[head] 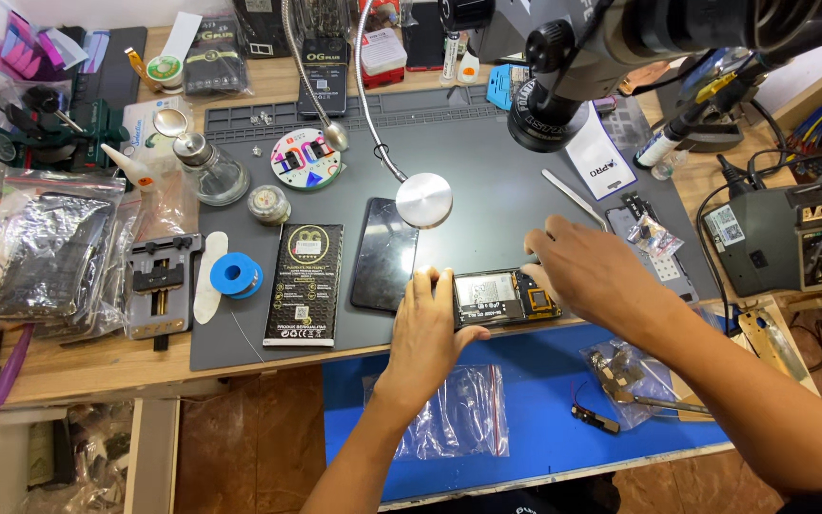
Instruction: The person uses a small screwdriver to remove screws from a disassembled smartphone motherboard. They then use tweezers to carefully lift and remove small components from the circuit board, placing them on the workbench.
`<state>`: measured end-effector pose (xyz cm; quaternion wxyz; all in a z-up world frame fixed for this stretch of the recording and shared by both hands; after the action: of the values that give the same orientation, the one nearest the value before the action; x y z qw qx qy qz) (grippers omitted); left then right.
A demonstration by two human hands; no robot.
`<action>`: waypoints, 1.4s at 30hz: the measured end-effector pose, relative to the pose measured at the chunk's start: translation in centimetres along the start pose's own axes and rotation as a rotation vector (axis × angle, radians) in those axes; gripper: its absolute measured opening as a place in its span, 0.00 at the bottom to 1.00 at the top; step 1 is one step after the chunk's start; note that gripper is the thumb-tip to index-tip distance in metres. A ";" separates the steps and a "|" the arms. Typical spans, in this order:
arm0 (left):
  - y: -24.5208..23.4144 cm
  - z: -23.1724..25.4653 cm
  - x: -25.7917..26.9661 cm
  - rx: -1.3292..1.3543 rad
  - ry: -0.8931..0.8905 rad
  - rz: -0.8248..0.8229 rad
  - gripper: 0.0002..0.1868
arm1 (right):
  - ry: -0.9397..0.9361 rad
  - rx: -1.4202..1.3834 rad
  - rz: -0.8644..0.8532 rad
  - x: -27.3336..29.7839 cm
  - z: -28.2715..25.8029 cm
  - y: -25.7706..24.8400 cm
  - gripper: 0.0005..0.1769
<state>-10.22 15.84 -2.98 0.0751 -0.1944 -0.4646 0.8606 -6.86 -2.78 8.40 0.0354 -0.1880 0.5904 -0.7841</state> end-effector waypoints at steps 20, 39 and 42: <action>1.4 3.3 -3.0 0.192 0.091 0.058 0.19 | -0.142 -0.081 -0.081 -0.9 0.1 -1.8 0.17; 7.2 2.2 -5.9 0.206 0.126 0.100 0.08 | -0.198 -0.201 0.034 -0.4 1.1 -0.3 0.22; 7.3 2.2 -5.9 0.210 0.132 0.127 0.07 | -0.145 -0.113 0.069 -1.8 2.1 2.5 0.15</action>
<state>-5.31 8.26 -6.39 0.0709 -0.2707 -0.3528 0.8929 -4.90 -4.93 6.07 0.0942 -0.2254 0.6358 -0.7322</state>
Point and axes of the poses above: each hand's wrist, its own x-axis away from the middle knuckle, its own y-axis out of the palm, z = x × y, the point moved 4 cm from there along -x, towards the middle knuckle, and after that the axes turned 1 degree about y, right-handed, at the moved point
